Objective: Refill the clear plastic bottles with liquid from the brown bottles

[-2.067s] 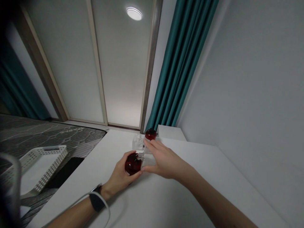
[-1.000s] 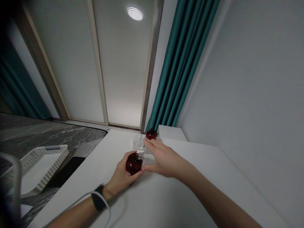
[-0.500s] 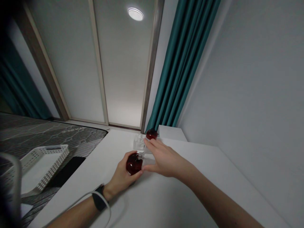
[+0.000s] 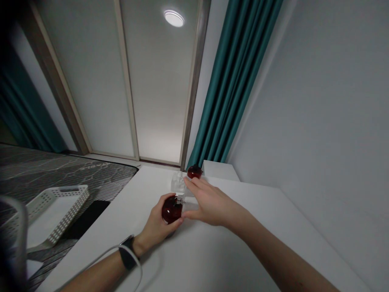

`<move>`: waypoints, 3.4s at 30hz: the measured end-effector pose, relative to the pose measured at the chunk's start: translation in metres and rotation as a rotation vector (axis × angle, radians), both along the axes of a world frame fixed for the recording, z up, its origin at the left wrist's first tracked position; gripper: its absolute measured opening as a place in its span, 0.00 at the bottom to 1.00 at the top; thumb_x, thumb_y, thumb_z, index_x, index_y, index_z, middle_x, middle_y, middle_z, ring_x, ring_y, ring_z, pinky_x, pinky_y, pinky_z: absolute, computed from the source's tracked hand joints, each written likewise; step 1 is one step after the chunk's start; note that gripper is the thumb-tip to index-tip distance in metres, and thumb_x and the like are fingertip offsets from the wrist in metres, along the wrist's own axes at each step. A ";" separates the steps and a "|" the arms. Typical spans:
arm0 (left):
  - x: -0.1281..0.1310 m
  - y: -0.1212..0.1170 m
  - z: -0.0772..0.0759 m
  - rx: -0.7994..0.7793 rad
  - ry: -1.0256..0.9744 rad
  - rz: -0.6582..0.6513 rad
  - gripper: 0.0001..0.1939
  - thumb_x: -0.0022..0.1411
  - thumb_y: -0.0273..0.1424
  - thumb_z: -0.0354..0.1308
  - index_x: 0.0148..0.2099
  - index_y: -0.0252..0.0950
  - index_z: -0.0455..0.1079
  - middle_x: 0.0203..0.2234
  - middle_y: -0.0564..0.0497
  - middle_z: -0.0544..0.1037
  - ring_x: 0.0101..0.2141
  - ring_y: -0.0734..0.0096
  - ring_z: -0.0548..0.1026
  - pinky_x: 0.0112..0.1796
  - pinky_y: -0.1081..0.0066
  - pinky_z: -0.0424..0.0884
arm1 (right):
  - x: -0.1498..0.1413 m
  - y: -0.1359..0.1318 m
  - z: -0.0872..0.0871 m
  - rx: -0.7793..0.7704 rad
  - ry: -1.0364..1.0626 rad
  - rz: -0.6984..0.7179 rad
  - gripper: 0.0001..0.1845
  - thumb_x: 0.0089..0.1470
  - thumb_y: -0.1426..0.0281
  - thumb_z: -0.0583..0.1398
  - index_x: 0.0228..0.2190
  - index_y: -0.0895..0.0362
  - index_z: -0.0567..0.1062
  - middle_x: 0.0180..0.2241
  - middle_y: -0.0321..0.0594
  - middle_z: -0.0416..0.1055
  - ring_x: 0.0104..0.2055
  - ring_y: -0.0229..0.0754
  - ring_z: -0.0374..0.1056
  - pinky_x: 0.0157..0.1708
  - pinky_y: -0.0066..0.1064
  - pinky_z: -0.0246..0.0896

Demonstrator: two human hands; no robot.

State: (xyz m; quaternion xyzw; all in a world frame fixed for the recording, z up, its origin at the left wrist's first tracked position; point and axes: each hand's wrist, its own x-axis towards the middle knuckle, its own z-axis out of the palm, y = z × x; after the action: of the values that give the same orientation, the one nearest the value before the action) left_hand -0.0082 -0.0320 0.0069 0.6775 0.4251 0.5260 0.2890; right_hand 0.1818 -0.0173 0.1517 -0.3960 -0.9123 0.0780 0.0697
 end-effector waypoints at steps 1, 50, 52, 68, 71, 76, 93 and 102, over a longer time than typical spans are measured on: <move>0.000 0.000 0.000 -0.004 -0.004 -0.004 0.32 0.51 0.32 0.67 0.57 0.37 0.60 0.46 0.45 0.75 0.44 0.58 0.77 0.48 0.60 0.74 | 0.000 0.000 0.000 -0.002 -0.001 -0.002 0.50 0.51 0.59 0.68 0.67 0.56 0.52 0.62 0.55 0.61 0.64 0.59 0.59 0.61 0.51 0.58; 0.003 -0.003 0.000 0.005 -0.058 0.018 0.32 0.49 0.31 0.67 0.55 0.37 0.62 0.44 0.45 0.76 0.43 0.58 0.77 0.47 0.58 0.74 | -0.004 -0.001 0.009 -0.019 -0.014 0.017 0.48 0.51 0.58 0.68 0.67 0.55 0.55 0.62 0.53 0.63 0.63 0.61 0.60 0.59 0.52 0.61; 0.004 -0.003 0.001 0.004 -0.065 0.022 0.32 0.49 0.31 0.67 0.55 0.37 0.62 0.44 0.46 0.77 0.43 0.58 0.77 0.47 0.58 0.74 | -0.004 -0.001 0.009 -0.015 -0.005 0.026 0.48 0.51 0.58 0.67 0.67 0.54 0.54 0.62 0.53 0.63 0.63 0.61 0.60 0.59 0.52 0.61; 0.005 -0.004 0.001 -0.001 -0.084 0.020 0.32 0.49 0.31 0.67 0.55 0.36 0.62 0.45 0.45 0.76 0.45 0.57 0.77 0.49 0.56 0.73 | -0.006 0.000 0.010 -0.020 -0.025 0.009 0.48 0.50 0.58 0.68 0.67 0.54 0.55 0.62 0.53 0.64 0.63 0.61 0.60 0.58 0.51 0.62; 0.005 -0.004 0.001 0.004 -0.080 0.016 0.31 0.49 0.30 0.67 0.55 0.36 0.61 0.45 0.45 0.76 0.44 0.57 0.77 0.49 0.57 0.74 | -0.006 0.000 0.011 -0.018 -0.034 0.016 0.48 0.50 0.58 0.68 0.67 0.54 0.55 0.61 0.53 0.64 0.62 0.61 0.60 0.58 0.52 0.61; 0.005 -0.004 0.000 0.006 -0.091 0.020 0.31 0.49 0.30 0.66 0.55 0.36 0.62 0.45 0.45 0.76 0.44 0.58 0.77 0.48 0.58 0.74 | -0.009 -0.001 0.014 -0.036 -0.084 -0.006 0.48 0.50 0.59 0.68 0.66 0.60 0.56 0.60 0.56 0.64 0.62 0.59 0.60 0.60 0.49 0.59; 0.007 -0.005 -0.001 -0.012 -0.105 0.005 0.31 0.49 0.31 0.66 0.55 0.36 0.61 0.45 0.45 0.76 0.45 0.57 0.76 0.49 0.58 0.72 | -0.010 0.000 0.014 -0.042 -0.086 -0.007 0.49 0.50 0.58 0.68 0.66 0.59 0.56 0.59 0.55 0.65 0.61 0.60 0.61 0.60 0.50 0.59; 0.006 -0.005 -0.002 -0.014 -0.101 -0.003 0.31 0.50 0.31 0.66 0.55 0.36 0.61 0.46 0.44 0.75 0.45 0.57 0.76 0.49 0.57 0.72 | -0.011 -0.001 0.016 -0.062 -0.119 -0.015 0.49 0.51 0.58 0.67 0.66 0.62 0.55 0.60 0.56 0.64 0.62 0.59 0.59 0.61 0.49 0.58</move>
State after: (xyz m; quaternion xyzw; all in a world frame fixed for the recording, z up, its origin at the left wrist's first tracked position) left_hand -0.0022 -0.0365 0.0045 0.6487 0.4127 0.5561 0.3157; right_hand 0.1708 -0.0183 0.1681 -0.4086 -0.9090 0.0822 0.0037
